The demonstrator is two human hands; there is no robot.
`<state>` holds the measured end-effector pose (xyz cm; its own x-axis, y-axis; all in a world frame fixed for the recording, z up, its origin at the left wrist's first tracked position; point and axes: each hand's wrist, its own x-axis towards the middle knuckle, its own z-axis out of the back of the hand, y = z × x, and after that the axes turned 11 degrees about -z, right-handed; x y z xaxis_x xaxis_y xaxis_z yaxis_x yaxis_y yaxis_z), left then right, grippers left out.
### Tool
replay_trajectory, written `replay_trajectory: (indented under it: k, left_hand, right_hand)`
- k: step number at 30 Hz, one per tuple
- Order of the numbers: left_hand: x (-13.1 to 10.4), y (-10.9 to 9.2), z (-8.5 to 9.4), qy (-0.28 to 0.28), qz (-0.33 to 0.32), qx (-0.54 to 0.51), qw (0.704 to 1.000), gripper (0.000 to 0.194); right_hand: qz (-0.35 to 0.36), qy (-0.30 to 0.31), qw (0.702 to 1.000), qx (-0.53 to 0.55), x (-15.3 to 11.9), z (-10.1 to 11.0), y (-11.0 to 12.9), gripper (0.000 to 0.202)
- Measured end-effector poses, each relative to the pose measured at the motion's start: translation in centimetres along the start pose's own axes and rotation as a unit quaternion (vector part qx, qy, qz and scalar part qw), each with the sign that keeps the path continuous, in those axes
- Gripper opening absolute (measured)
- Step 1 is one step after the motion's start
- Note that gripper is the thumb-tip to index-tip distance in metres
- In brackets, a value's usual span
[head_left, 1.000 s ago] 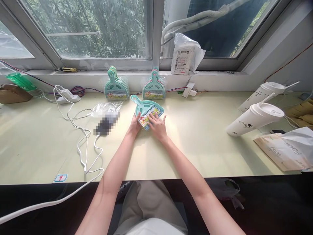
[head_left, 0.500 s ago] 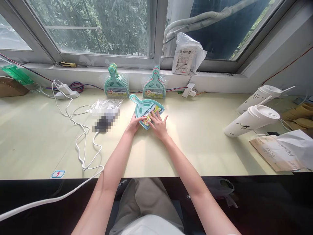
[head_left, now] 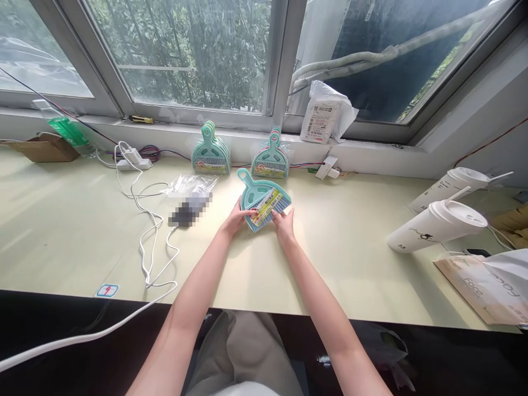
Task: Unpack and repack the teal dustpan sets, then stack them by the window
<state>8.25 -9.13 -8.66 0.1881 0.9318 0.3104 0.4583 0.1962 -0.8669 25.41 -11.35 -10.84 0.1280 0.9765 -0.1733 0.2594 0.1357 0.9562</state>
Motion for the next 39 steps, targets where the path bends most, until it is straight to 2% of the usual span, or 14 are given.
replay_trajectory:
  k: [2, 6, 13, 20, 28, 33, 39]
  left_hand:
    - [0.0, 0.0, 0.2, -0.006, 0.004, 0.012, 1.000, 0.081]
    - [0.0, -0.4, 0.5, -0.009, 0.000, 0.036, 0.999, 0.079]
    - [-0.3, -0.8, 0.2, -0.018, -0.005, 0.040, 0.999, 0.074]
    - [0.2, 0.4, -0.3, -0.069, -0.010, 0.042, 0.997, 0.062]
    - [0.2, 0.2, 0.3, -0.058, -0.006, 0.053, 0.997, 0.067]
    - [0.1, -0.3, 0.2, -0.060, -0.016, 0.079, 0.995, 0.064]
    - [-0.4, -1.8, 0.0, -0.064, -0.011, 0.117, 0.991, 0.068]
  right_hand:
    - [-0.027, 0.028, 0.998, 0.045, -0.1, 0.1, 0.0, 0.078]
    - [-0.045, 0.082, 0.995, 0.040, -0.7, -0.4, 0.6, 0.061]
    - [-0.007, 0.089, 0.995, 0.033, -1.3, -0.8, 1.1, 0.062]
    - [-0.029, 0.116, 0.991, 0.051, -0.7, -0.1, 1.0, 0.057]
    - [-0.052, 0.113, 0.990, 0.066, -0.4, -0.2, 0.8, 0.057]
    - [-0.053, 0.105, 0.990, 0.083, -0.5, -0.7, 0.8, 0.058]
    - [-0.048, 0.136, 0.985, 0.095, -0.7, -1.3, 0.8, 0.057]
